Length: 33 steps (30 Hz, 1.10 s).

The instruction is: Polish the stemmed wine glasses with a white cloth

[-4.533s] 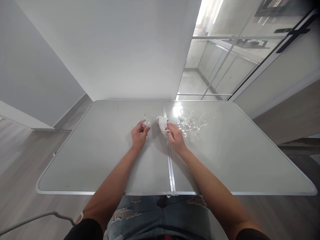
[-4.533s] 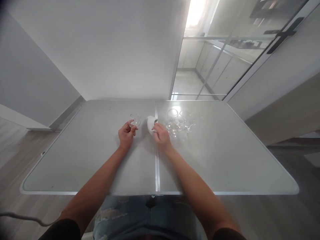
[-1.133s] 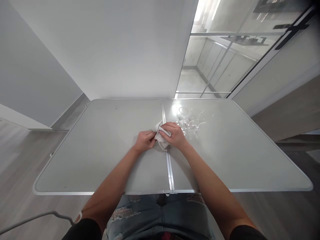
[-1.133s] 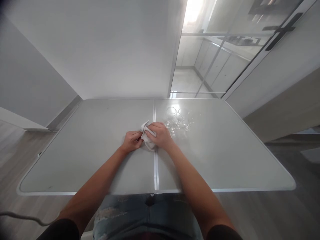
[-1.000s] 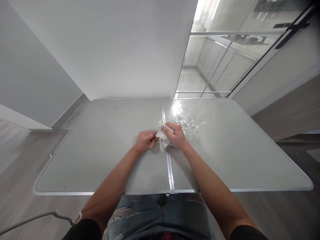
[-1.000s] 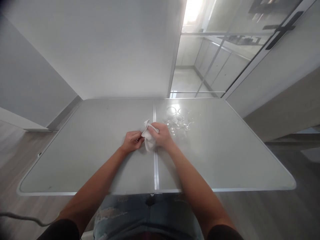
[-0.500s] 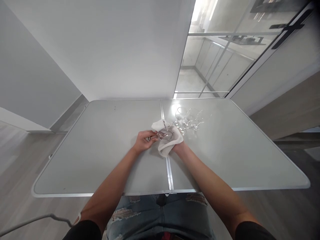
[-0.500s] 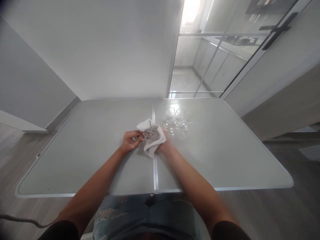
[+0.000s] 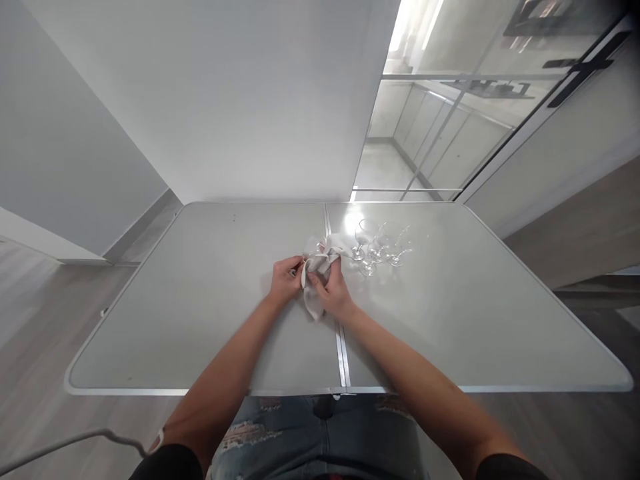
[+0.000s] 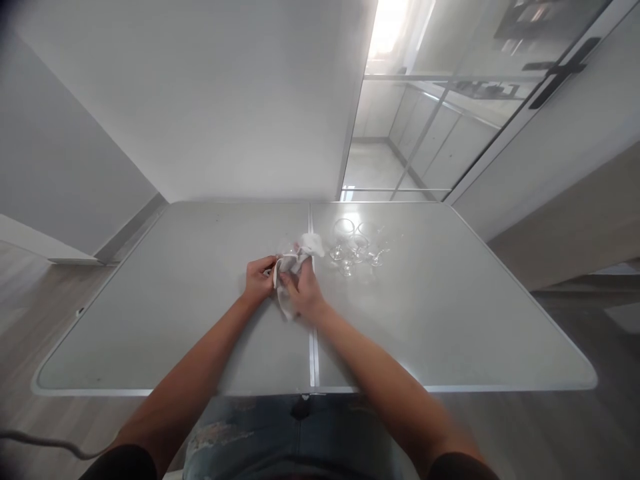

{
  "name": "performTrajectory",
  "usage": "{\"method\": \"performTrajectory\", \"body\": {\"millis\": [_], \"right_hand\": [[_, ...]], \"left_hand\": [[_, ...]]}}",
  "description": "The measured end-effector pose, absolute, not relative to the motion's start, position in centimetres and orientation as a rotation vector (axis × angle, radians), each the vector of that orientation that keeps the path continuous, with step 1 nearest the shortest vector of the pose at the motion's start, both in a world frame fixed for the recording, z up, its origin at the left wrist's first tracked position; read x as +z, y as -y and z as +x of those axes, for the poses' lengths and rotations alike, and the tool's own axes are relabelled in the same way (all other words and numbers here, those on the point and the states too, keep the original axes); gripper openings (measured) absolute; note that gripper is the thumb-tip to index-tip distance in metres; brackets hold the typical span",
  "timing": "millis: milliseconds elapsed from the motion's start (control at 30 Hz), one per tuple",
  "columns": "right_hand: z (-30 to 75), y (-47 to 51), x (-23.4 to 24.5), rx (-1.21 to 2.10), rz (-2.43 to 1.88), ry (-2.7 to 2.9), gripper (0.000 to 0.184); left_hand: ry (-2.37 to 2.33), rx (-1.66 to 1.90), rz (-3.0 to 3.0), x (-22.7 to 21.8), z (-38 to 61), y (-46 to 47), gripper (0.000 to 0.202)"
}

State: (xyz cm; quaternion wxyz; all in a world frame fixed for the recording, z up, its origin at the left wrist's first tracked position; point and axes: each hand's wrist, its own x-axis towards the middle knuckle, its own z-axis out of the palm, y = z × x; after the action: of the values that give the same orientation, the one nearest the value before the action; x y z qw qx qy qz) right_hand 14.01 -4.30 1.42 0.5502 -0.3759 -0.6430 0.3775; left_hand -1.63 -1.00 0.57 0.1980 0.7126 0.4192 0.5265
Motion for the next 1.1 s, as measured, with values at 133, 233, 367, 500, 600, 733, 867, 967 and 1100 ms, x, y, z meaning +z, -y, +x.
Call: {"method": "performTrajectory", "body": {"millis": [133, 233, 367, 500, 600, 733, 867, 967, 1100], "right_hand": [[15.2, 3.6, 1.8, 0.373, -1.050, 1.779, 0.074], [16.2, 3.2, 3.0, 0.153, -1.099, 1.967, 0.071], [17.1, 3.0, 4.5, 0.056, -1.085, 2.125, 0.052], [17.4, 2.9, 5.0, 0.110, -1.108, 2.100, 0.034], [17.6, 2.5, 4.9, 0.250, -1.186, 2.024, 0.021], [18.2, 1.9, 4.8, 0.586, -1.281, 1.902, 0.036], [18.9, 1.4, 4.5, 0.939, -1.321, 1.703, 0.048], [19.3, 1.1, 4.2, 1.235, -1.329, 1.508, 0.048], [19.5, 1.0, 3.7, 1.530, -1.297, 1.257, 0.045]], "left_hand": [[-1.182, 1.481, 2.132, 0.4, -1.6, 1.0, 0.020], [-1.195, 1.529, 2.237, 0.3, -1.6, 1.0, 0.017], [-1.189, 1.524, 2.435, 0.2, -1.7, 1.1, 0.017], [-1.180, 1.381, 2.701, 0.3, -1.9, 1.2, 0.018], [-1.159, 1.263, 2.880, 0.5, -2.1, 1.4, 0.017], [-1.075, 1.199, 2.968, 0.6, -2.0, 1.5, 0.017], [-1.018, 1.167, 2.920, 0.6, -2.0, 1.5, 0.016], [-0.979, 1.183, 2.897, 0.7, -2.1, 1.5, 0.015], [-0.960, 1.209, 2.855, 0.8, -2.2, 1.5, 0.015]]}}
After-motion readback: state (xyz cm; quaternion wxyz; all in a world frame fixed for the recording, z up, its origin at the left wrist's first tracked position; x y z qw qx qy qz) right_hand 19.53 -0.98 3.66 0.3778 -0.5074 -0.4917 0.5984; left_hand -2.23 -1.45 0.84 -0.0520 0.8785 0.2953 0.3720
